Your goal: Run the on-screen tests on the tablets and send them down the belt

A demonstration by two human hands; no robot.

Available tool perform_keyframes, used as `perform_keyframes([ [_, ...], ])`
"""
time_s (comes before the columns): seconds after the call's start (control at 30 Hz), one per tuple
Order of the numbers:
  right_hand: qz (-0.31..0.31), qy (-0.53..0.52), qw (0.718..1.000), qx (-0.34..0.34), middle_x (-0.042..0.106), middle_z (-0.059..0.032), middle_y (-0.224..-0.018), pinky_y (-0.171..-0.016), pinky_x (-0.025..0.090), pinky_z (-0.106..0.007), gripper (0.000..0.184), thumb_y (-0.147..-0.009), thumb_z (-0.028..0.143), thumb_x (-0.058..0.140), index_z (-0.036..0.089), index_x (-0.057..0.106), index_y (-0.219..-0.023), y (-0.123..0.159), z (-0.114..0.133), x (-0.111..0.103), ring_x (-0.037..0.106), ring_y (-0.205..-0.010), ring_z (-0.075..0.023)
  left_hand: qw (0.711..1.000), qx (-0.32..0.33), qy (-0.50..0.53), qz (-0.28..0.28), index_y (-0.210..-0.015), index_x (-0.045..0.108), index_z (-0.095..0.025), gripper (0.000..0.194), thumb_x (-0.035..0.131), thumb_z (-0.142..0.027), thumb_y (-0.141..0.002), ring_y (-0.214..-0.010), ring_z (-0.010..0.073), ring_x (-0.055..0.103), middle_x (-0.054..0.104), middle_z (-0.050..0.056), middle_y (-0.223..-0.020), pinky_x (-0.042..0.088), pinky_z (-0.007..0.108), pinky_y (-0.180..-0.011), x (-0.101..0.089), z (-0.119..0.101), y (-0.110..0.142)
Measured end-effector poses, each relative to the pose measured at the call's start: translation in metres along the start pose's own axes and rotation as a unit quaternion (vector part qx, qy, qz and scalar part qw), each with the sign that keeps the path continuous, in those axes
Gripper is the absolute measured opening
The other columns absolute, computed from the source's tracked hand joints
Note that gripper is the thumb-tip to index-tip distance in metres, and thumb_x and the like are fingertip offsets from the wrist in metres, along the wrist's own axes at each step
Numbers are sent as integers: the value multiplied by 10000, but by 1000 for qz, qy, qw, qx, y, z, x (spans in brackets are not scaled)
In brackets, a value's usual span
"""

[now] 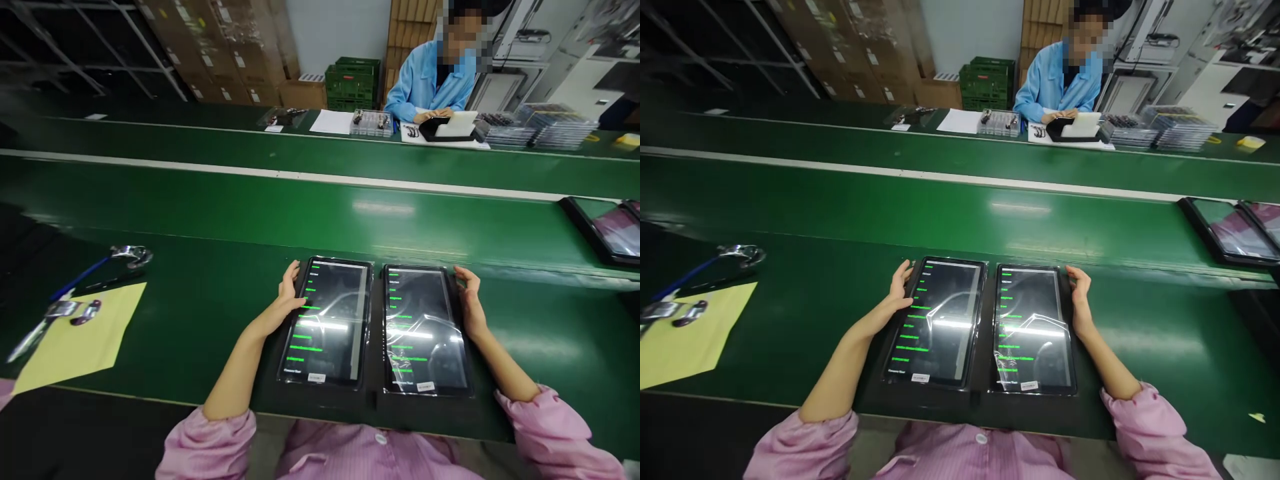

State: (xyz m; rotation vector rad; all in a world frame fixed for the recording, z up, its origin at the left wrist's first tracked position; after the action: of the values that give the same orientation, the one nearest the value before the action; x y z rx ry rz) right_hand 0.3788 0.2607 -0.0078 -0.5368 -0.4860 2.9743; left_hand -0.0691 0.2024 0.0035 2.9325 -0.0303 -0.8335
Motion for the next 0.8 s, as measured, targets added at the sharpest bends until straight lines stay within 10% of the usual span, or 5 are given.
perform_keyframes([
  [0.2,158,155,957,-185,442,-102,-1353,-1073,303,-599,696,-970,725,181,307,668,-1241,13,68,0,380,-1252,-358,994,17,8,105,-1585,2,-221,988,569,-447,-808,-1529,331,61,38,130,-1669,172,573,-1190,-14,-20,16],
  [0.47,302,270,851,-334,469,-75,-1440,-1078,268,-596,475,-1047,410,281,328,733,-1170,50,129,29,420,-1225,-335,992,36,-59,106,-1588,90,-195,1003,630,-485,-795,-1516,357,130,130,145,-1655,245,562,-1176,-15,-17,21],
  [0.6,257,258,866,-341,526,-48,-1386,-1060,294,-566,451,-1035,348,319,330,770,-1055,47,126,24,483,-1187,-306,991,37,-57,115,-1585,61,-182,1082,661,-562,-769,-1522,364,82,68,158,-1660,200,557,-1194,-14,-17,21],
  [0.8,16,147,957,-250,616,-87,-1100,-875,469,-490,623,-1043,455,226,286,801,-872,36,117,-17,567,-984,-286,996,-18,16,83,-1572,30,-225,959,503,-657,-858,-1523,350,96,28,152,-1663,213,560,-1191,-12,-14,17],
])
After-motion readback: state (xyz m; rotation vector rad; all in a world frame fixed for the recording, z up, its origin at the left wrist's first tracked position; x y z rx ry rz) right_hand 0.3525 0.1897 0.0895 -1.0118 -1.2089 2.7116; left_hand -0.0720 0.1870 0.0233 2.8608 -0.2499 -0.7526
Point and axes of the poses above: each hand's wrist, its own y-axis away from the middle knuckle, its own x-axis out of the palm, z = x × y, the point moved 4 cm from there along -y, towards the middle knuckle
